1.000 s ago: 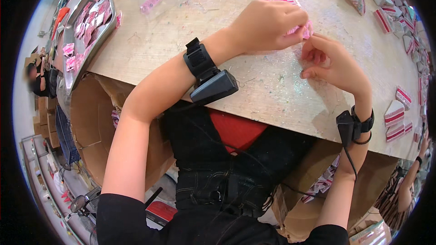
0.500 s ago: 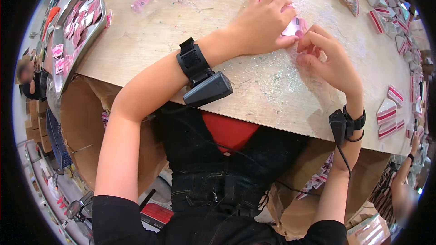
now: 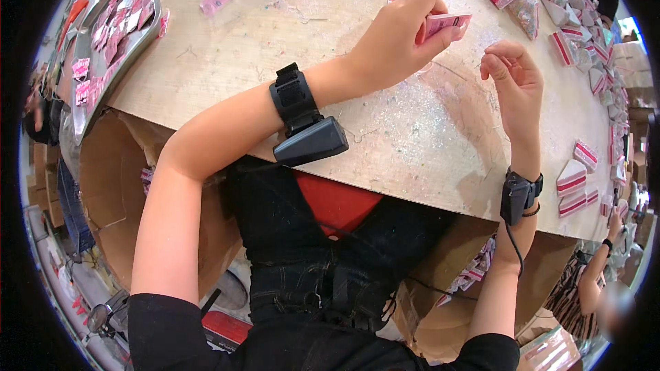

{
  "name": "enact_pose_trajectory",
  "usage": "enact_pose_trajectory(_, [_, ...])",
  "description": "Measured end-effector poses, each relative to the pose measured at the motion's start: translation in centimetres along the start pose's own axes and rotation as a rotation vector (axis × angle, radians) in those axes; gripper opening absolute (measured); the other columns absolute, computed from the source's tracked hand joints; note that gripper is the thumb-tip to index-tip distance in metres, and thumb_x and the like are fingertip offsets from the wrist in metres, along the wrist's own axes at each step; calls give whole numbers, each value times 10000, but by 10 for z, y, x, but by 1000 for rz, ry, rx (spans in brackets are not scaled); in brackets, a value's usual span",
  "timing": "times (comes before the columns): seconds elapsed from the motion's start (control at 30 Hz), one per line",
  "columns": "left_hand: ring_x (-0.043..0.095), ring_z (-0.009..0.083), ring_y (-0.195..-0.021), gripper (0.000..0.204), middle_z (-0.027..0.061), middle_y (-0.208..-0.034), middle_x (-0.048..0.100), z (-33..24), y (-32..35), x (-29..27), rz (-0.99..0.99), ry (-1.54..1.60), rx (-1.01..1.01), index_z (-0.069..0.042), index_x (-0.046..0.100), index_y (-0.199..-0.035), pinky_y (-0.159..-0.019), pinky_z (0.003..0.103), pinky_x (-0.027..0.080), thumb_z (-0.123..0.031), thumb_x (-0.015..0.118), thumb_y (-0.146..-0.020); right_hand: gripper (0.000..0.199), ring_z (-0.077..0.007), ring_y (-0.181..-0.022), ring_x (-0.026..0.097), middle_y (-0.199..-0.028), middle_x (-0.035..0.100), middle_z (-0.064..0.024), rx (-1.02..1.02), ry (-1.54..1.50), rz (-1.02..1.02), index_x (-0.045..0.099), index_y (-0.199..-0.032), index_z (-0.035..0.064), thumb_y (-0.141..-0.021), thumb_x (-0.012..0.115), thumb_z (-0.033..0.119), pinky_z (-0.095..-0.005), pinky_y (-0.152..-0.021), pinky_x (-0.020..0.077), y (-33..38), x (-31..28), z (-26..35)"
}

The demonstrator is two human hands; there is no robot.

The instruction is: The recorder is packaging small decorative foam triangles into individual plastic bags and then placing those bags into a larger tray.

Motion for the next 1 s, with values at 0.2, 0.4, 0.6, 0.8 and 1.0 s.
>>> enact_pose_trajectory(0.2, [483, 123, -536, 337, 57, -634, 542, 2, 5, 4, 40, 197, -220, -6, 484, -996, -516, 281, 405, -204, 716, -852, 130, -99, -726, 558, -878, 658, -66, 141, -203, -54, 629, -1007, 4, -907, 656, 81, -234, -655, 447, 3, 12, -9])
enact_pose_trajectory(0.4, [564, 81, -673, 366, 49, -826, 559, -1, 7, 7, 138, 350, -295, -23, 423, -1123, -559, 205, 456, -180, 670, -903, 132, -108, -752, 583, -905, 668, -88, 208, -206, -89, 624, -1010, 4, -921, 638, 101, -231, -661, 455, 3, 19, -5])
enact_pose_trajectory(0.6, [606, 117, -769, 342, 78, -925, 600, -3, 7, 5, 126, 237, -120, -25, 430, -1149, -647, 235, 496, -140, 646, -910, 132, -109, -773, 584, -880, 630, -42, 210, -49, -133, 610, -1019, 10, -928, 625, 106, -231, -671, 456, 2, 18, -13])
enact_pose_trajectory(0.8, [638, 153, -871, 328, 105, -1005, 616, -2, 6, 6, 132, 249, -144, -18, 439, -1160, -744, 275, 528, -106, 632, -909, 109, -100, -717, 542, -809, 571, -1, 278, -379, -69, 602, -1002, 26, -939, 609, 114, -229, -660, 444, 3, 9, -15])
enact_pose_trajectory(1.0, [653, 161, -901, 343, 106, -981, 606, -7, 8, 2, 158, 280, -246, -10, 430, -1186, -772, 279, 542, -87, 620, -911, 111, -70, -691, 525, -800, 566, 2, 231, -199, -68, 591, -991, 30, -930, 629, 115, -211, -633, 436, 4, 16, -16])
Point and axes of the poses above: each hand's wrist, its own y-axis away from the middle knuckle, its own x-axis out of the palm, z = x × y, the point moved 4 cm from there along -y, towards the middle knuckle
